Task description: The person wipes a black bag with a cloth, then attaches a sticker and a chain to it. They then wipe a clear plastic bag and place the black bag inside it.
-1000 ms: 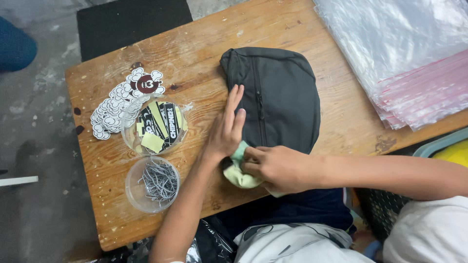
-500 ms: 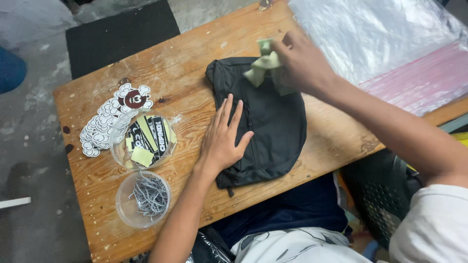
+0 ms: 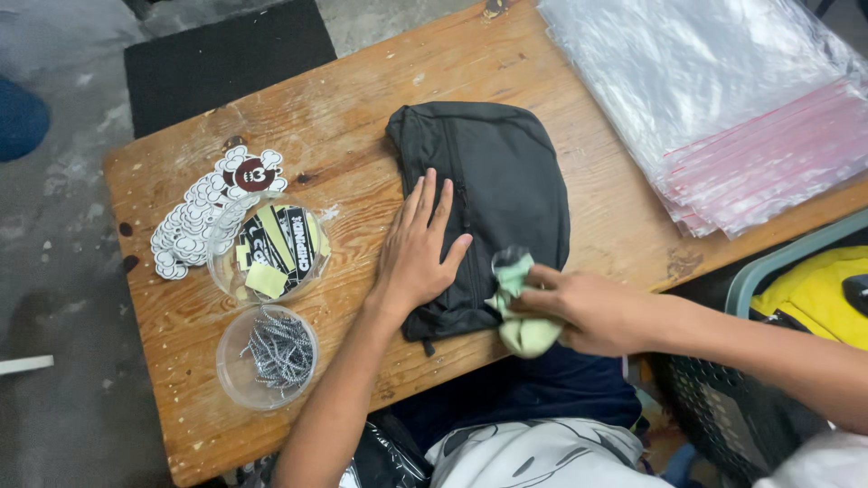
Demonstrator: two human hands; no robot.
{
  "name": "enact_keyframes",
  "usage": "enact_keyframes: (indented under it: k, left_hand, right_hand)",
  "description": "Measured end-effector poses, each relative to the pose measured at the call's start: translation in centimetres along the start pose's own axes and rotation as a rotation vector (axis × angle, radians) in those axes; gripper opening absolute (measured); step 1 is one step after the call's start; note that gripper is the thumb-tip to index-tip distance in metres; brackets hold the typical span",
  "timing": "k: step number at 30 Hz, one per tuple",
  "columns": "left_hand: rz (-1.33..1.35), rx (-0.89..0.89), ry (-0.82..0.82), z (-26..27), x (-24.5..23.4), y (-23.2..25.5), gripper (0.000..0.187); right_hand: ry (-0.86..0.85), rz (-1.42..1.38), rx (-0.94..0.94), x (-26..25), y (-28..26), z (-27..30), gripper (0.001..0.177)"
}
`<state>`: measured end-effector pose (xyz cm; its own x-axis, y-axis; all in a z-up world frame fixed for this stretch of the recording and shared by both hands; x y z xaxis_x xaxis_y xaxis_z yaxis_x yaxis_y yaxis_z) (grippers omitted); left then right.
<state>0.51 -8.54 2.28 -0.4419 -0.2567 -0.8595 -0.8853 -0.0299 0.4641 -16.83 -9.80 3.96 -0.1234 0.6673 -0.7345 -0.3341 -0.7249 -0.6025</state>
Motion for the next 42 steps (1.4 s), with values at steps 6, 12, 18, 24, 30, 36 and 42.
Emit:
enact_keyframes:
  k: [6, 12, 18, 24, 30, 36, 42]
  left_hand:
    - [1.099, -0.272, 0.456, 0.2, -2.7, -3.9, 0.064]
    - [0.932, -0.262, 0.796, 2.8, -5.5, -5.9, 0.042]
    - [0.771, -0.171, 0.965, 4.0, -8.3, -4.3, 0.031]
    - [0.730, -0.100, 0.982, 4.3, -9.3, -3.9, 0.028]
    - [0.721, -0.076, 0.988, 4.5, -10.3, -2.6, 0.026]
    - [0.728, 0.065, 1.018, 5.0, -12.7, 0.7, 0.029]
    - [0.443, 0.239, 0.943, 4.7, -13.8, 5.1, 0.023]
  right_hand:
    - [0.300, 0.166, -0.060, -7.2, -3.8, -2.8, 0.056]
    - [0.545, 0.650, 0.080, -4.8, -3.4, -14.5, 0.058]
    - [0.511, 0.762, 0.094, -2.4, -0.4, -20.6, 0.032]
    - [0.482, 0.809, 0.026, -2.8, 0.8, -20.0, 0.032]
    - [0.438, 0.481, 0.192, -8.7, -1.6, -13.5, 0.049]
    - [0.563, -0.270, 0.167, -16.7, -4.5, -5.1, 0.013]
    - [0.599, -0.422, 0.301, -16.8, 0.9, -3.5, 0.012]
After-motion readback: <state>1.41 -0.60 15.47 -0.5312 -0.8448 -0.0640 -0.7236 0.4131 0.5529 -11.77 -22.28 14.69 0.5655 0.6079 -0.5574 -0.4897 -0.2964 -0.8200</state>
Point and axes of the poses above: each hand's wrist, its own z-axis away from the middle knuckle, its own x-axis out of the palm, y = z × x, the point moved 9 cm from there along -z, towards the middle knuckle, and after that the axes turned 4 degrees about y, right-handed, at the moved point
